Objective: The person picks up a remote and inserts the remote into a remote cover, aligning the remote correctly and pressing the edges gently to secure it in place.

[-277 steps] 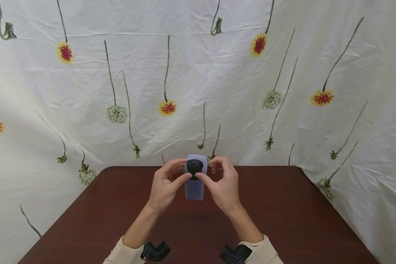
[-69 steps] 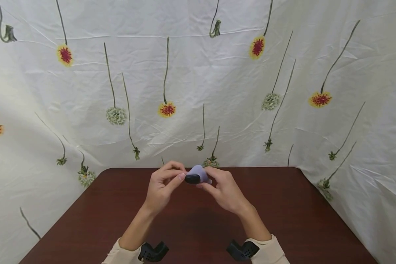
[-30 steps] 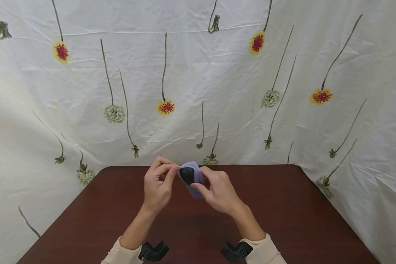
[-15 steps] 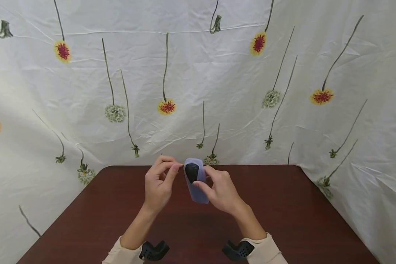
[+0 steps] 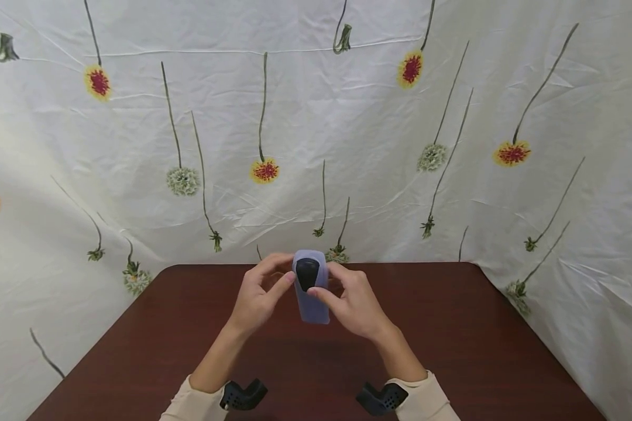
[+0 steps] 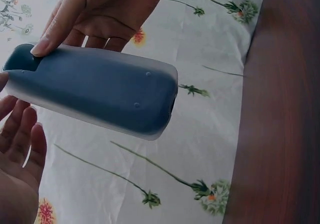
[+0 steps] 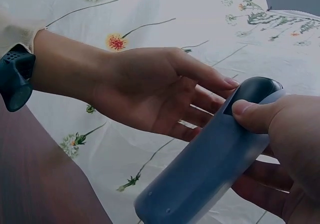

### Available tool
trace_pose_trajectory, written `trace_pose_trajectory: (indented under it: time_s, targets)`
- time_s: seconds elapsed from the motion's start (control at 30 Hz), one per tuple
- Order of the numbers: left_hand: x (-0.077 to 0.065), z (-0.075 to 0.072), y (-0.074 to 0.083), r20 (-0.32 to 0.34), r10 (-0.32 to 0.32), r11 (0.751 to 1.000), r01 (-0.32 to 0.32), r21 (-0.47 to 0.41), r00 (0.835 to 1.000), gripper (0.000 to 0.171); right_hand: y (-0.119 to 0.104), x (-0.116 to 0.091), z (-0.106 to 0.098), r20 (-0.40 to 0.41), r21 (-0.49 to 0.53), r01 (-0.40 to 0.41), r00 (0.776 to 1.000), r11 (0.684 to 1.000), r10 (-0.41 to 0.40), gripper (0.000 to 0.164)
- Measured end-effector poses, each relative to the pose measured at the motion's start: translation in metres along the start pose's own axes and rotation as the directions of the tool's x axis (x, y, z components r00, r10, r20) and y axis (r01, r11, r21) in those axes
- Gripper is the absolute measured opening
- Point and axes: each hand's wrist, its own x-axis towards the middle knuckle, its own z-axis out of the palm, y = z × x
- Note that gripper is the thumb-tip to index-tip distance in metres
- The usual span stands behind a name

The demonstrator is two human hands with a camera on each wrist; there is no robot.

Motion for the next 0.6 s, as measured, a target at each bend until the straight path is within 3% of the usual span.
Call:
trace_pose_trajectory:
  time_s: [0.17,0.4,0.6]
  targets:
    - [-0.0019,-0.0023,-0.0013,0.033,-0.026,0.999,0.025,0.025,0.999,0.032,0.0006,0.0001,-0.0016,-0.015,-0.005,-0.012,1.0,1.0,0.011,0.035]
    - [-0.0022,-0.0042,0.0006,0.074,-0.066,0.995,0.071,-0.064,0.995,0.023,-0.0005,-0.0001,-0.0014,-0.068,-0.048,-0.023,0.997,0.999,0.019,0.04]
    - [-0.0021,-0.0067,0.0016,0.103,-0.055,0.991,0.066,-0.113,0.993,0.021,-0.0036,-0.0008,0.0022,-0.052,0.071,-0.09,0.994,0.993,0.094,0.054]
